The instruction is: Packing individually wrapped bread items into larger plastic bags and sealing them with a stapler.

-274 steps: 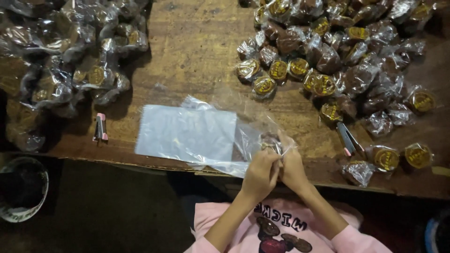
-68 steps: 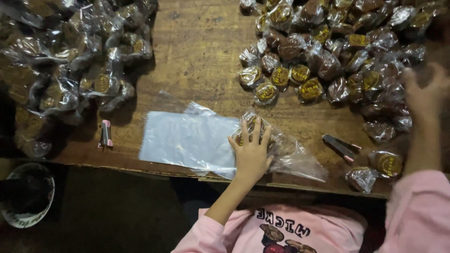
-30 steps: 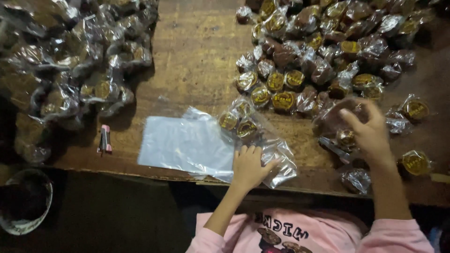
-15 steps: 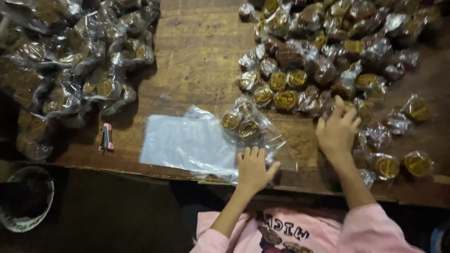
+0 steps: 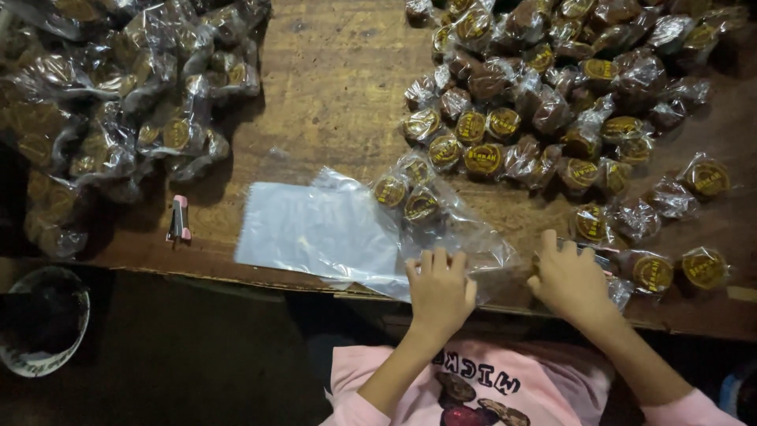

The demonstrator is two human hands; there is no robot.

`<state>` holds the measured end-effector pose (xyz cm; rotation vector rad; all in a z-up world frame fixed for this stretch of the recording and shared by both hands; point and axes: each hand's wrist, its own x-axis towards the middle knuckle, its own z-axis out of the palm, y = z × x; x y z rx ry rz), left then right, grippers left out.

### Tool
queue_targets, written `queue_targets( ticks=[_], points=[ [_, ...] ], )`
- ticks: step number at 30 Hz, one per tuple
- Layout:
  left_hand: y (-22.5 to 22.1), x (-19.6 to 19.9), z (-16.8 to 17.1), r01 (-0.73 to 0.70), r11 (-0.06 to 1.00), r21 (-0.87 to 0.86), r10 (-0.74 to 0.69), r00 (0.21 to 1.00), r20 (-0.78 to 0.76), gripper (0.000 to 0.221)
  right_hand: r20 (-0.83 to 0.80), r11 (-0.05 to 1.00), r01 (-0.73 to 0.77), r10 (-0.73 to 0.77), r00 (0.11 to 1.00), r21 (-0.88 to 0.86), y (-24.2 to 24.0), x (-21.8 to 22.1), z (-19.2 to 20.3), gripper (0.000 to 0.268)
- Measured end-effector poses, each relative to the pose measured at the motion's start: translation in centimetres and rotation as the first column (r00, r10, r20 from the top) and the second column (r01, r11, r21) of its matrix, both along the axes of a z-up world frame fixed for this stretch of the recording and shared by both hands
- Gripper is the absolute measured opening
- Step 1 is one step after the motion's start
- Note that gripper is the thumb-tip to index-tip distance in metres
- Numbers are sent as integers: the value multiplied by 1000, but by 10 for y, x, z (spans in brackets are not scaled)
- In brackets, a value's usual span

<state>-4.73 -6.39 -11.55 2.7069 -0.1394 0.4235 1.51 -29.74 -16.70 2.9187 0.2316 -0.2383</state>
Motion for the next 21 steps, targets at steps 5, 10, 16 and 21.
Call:
queue_targets(
  ticks=[5,10,16,21],
  points=[
    [-3,-4,-2,31,1000,-7,-30,995,91,23,116,992,-96,106,988,-85,-6,-37,12,67],
    [1,-12,18,141,985,-102,-138,990,40,22,-406,968,92,12,914,235,-20,-16,65,72],
    [-7,-21,17,124,954,-272,-106,991,83,6,-704,356,616,472,531,703,18,-12,116,67],
    [-12,-21,12,90,919,-384,-28,986,163,10,-793,-486,702,28,608,521,91,-29,25,41]
  ],
)
